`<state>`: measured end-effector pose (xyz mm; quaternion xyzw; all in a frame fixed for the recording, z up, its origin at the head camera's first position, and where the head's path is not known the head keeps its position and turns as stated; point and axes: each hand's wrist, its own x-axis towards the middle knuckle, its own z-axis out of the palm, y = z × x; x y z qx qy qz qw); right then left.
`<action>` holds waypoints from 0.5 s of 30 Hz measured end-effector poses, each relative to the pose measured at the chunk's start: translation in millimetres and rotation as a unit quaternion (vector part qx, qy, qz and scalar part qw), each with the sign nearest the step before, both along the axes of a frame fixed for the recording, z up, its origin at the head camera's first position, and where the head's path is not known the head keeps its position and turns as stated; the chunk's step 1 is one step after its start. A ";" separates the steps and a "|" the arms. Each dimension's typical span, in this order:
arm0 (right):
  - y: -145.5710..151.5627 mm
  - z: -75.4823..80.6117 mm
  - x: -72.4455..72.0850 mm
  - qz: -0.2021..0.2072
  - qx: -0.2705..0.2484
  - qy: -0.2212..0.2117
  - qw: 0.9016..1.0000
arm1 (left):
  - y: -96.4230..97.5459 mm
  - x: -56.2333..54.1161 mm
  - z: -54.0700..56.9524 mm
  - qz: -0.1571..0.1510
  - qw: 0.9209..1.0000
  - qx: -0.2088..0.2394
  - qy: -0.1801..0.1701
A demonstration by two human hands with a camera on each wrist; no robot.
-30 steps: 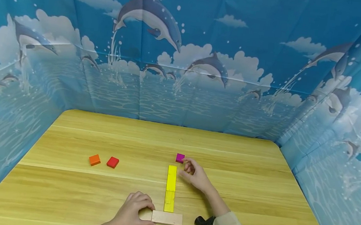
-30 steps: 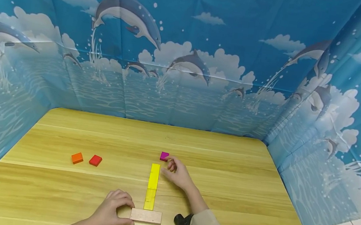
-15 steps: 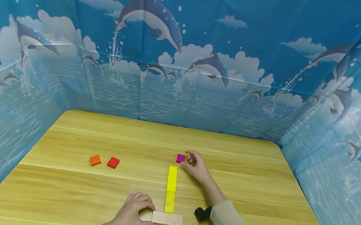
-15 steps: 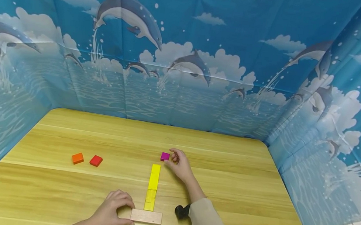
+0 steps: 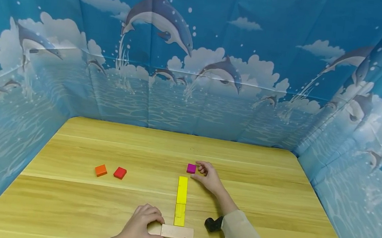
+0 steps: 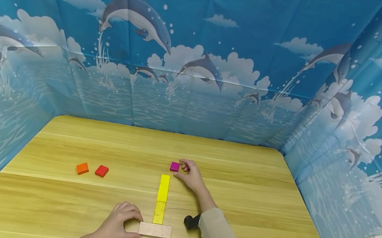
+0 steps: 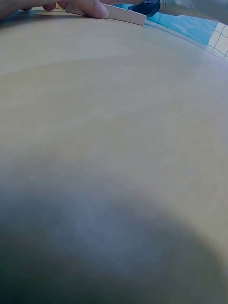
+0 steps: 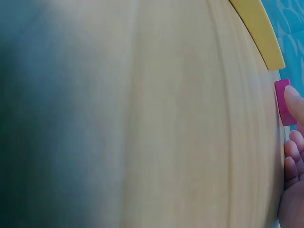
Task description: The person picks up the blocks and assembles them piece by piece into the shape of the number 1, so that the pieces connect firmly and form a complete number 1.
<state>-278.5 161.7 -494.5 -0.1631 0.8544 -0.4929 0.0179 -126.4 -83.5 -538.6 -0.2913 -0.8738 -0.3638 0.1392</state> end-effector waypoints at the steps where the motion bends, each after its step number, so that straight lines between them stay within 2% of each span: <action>1: 0.5 -5.0 -2.6 -0.005 0.003 0.005 1.000 | 0.0 0.1 0.0 0.000 1.000 0.000 0.000; 4: 2.7 -20.0 -9.5 -0.018 0.015 0.022 0.999 | 0.3 0.2 0.3 0.000 1.000 0.001 0.003; 7: 3.0 -25.3 -11.9 -0.029 0.023 0.022 0.999 | 0.6 -0.1 0.4 0.000 1.000 0.003 0.009; 15: 0.8 -26.5 -11.9 -0.038 0.032 0.027 0.998 | 0.1 -0.9 -0.6 0.001 1.000 0.005 0.013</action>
